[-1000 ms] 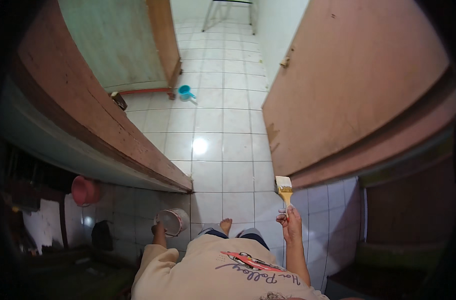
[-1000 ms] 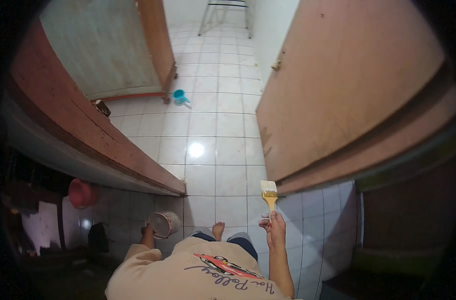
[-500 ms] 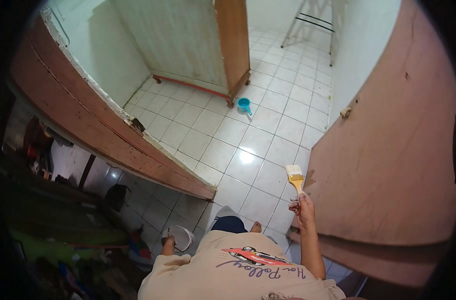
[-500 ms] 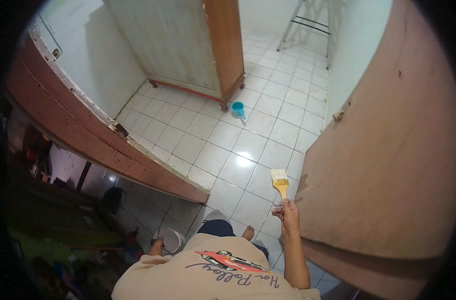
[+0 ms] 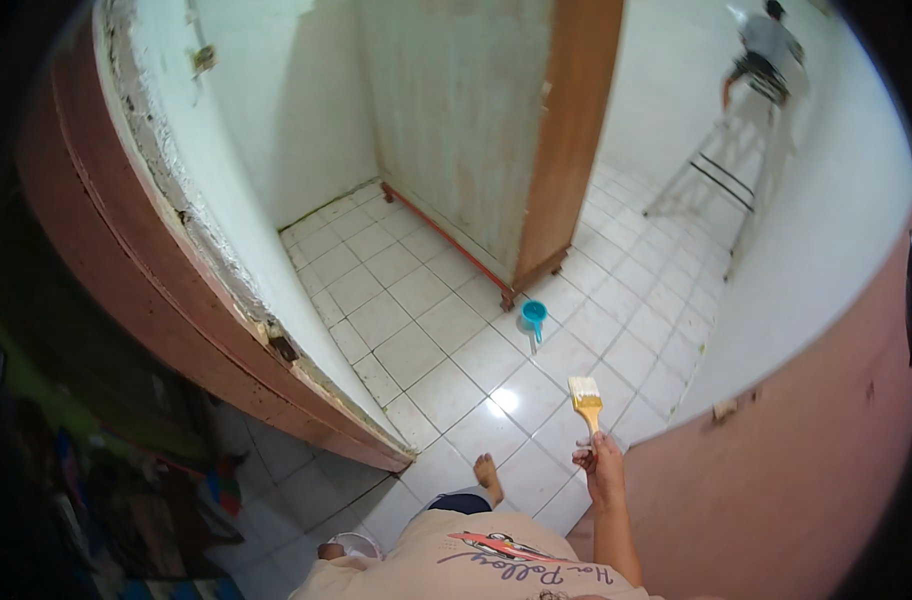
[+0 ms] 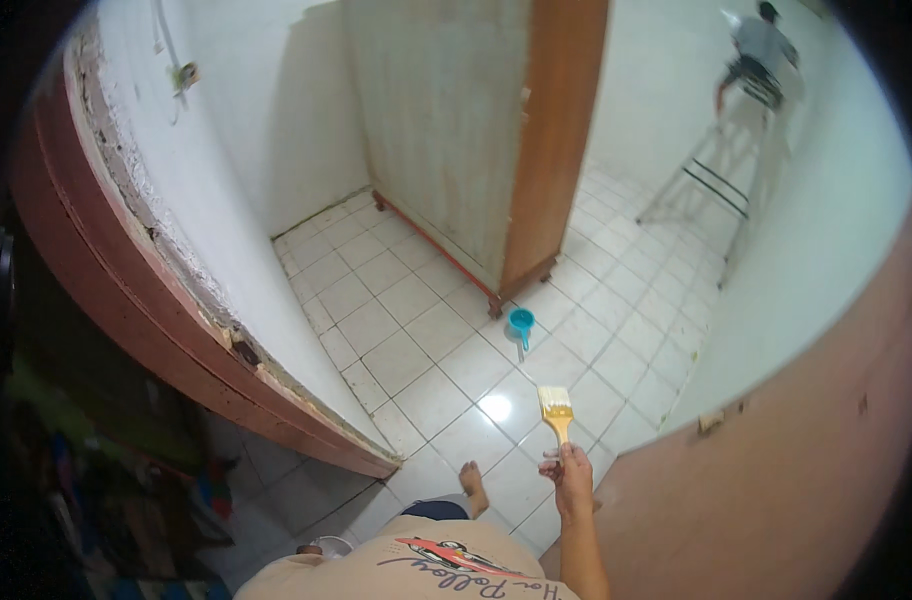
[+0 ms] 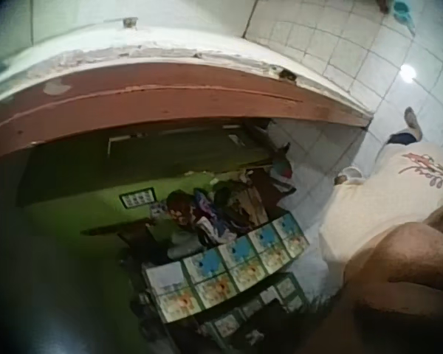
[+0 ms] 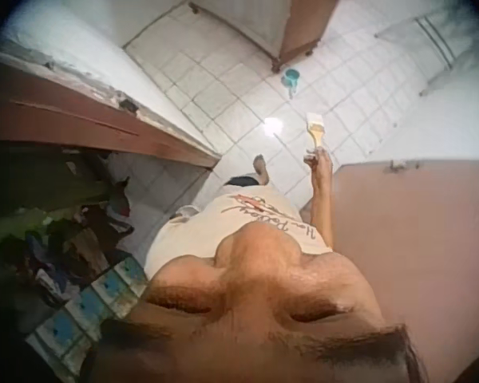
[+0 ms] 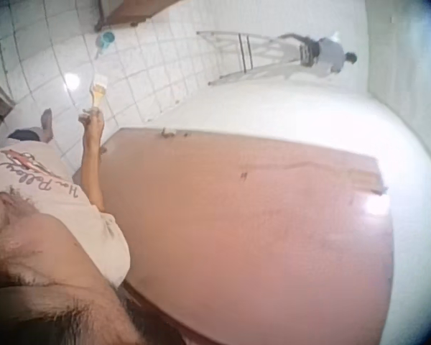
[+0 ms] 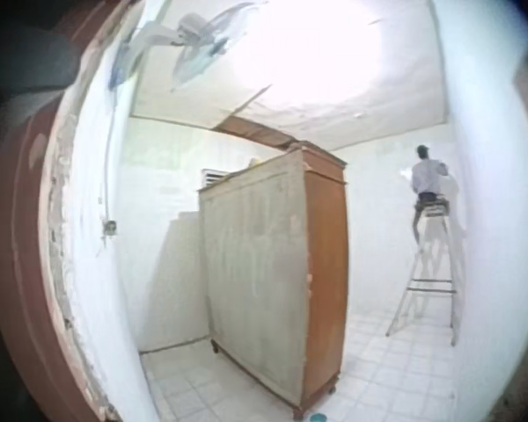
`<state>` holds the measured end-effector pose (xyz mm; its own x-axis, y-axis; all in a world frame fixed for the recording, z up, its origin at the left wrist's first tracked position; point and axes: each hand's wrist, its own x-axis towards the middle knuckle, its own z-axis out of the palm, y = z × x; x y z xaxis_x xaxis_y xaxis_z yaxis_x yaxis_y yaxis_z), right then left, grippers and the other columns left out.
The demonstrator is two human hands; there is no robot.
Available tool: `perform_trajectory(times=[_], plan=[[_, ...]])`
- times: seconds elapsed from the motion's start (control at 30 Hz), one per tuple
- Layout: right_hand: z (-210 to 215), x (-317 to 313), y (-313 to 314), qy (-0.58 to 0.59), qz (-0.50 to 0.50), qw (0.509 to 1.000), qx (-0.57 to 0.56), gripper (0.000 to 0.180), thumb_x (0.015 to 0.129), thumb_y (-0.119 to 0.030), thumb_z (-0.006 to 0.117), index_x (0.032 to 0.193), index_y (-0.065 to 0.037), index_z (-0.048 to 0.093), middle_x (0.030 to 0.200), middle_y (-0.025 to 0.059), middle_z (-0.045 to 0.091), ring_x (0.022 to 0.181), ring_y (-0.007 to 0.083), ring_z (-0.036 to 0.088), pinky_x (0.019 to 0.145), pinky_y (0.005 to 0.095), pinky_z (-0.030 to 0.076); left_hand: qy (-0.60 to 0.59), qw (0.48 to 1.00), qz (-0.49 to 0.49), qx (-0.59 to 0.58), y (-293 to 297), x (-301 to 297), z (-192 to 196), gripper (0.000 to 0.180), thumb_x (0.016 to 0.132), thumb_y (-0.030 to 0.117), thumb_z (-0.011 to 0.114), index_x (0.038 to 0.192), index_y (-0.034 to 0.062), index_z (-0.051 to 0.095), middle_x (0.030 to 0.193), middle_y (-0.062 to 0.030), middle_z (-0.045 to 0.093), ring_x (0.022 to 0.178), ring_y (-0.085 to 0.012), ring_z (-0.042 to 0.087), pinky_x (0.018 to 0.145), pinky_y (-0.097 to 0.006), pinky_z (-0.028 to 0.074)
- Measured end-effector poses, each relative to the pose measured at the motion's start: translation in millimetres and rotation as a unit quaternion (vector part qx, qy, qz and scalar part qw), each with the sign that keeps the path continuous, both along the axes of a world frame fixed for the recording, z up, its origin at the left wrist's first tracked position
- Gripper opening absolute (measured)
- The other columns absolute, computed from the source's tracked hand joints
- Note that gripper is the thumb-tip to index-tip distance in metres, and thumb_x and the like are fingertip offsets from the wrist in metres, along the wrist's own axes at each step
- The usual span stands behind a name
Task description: The person applies paint to interior wall surfaces using a handheld paintbrush, moving between different sections of the house while carrying a paint container.
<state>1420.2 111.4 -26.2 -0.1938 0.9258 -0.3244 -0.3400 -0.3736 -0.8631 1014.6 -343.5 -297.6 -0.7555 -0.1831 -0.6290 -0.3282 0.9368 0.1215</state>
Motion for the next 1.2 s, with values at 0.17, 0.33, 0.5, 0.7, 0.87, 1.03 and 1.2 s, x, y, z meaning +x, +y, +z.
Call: perform_trajectory(times=[0.17,0.33,0.5,0.7,0.87,1.03,1.2], plan=[[17,-27,104,-0.050,0.090,0.994,-0.037,0.022,0.097,-0.024,0.049,0.104,-0.003,0.050,0.084,0.0097,0.062,0.062,0.0164,0.063,0.058,0.0282,0.053,0.039,0.951,0.293,0.088,73,50,-8,0.020,0.074,0.015,0.065,0.089,0.0016,0.068,0.081,-0.0148,0.066,0.070,-0.0268,0.067,0.060,-0.039,0.053],[26,-82,204,-0.080,0.201,0.976,-0.036,0.019,0.097,-0.024,0.048,0.100,-0.005,0.052,0.082,0.0083,0.062,0.062,0.0158,0.063,0.058,0.0283,0.054,0.008,0.935,0.326,0.138,116,85,6,0.019,0.075,0.014,0.063,0.086,-0.0014,0.066,0.074,-0.0146,0.064,0.064,-0.0270,0.065,0.056,-0.040,0.053],[15,-153,266,-0.032,0.271,0.962,-0.021,0.024,0.097,-0.025,0.048,0.103,-0.002,0.052,0.083,0.0102,0.062,0.061,0.0164,0.063,0.057,0.0286,0.053,-0.011,0.925,0.331,0.189,168,110,36,0.019,0.076,0.012,0.060,0.083,-0.0044,0.064,0.068,-0.0145,0.062,0.058,-0.0272,0.063,0.052,-0.040,0.052],[-3,-214,336,0.005,0.386,0.921,-0.056,0.022,0.096,-0.024,0.051,0.102,-0.003,0.054,0.080,0.0096,0.064,0.060,0.0172,0.064,0.056,0.0272,0.054,0.042,0.893,0.382,0.233,219,159,57,0.022,0.072,0.009,0.060,0.080,-0.0122,0.060,0.065,-0.0188,0.060,0.054,-0.0291,0.063,0.045,-0.042,0.052],[-6,-255,414,0.012,0.461,0.885,-0.063,0.022,0.096,-0.023,0.052,0.104,-0.003,0.054,0.080,0.0096,0.064,0.060,0.0178,0.064,0.056,0.0284,0.054,0.067,0.839,0.478,0.251,283,209,54,0.025,0.072,0.013,0.063,0.084,-0.0087,0.063,0.069,-0.0205,0.063,0.062,-0.0324,0.066,0.056,-0.043,0.054],[2,-293,484,-0.002,0.507,0.860,-0.054,0.024,0.094,-0.022,0.053,0.110,-0.003,0.054,0.077,0.0087,0.063,0.058,0.0171,0.063,0.055,0.0291,0.054,0.082,0.816,0.525,0.229,342,250,86,0.024,0.072,0.013,0.062,0.084,-0.0086,0.063,0.069,-0.0202,0.064,0.063,-0.0320,0.066,0.056,-0.043,0.054],[0,-342,523,-0.005,0.560,0.827,-0.047,0.024,0.095,-0.022,0.053,0.109,-0.003,0.054,0.078,0.0095,0.063,0.058,0.0177,0.062,0.055,0.0295,0.054,0.099,0.792,0.558,0.228,388,267,94,0.024,0.073,0.013,0.061,0.084,-0.0085,0.063,0.070,-0.0199,0.064,0.063,-0.0316,0.066,0.056,-0.043,0.053]])
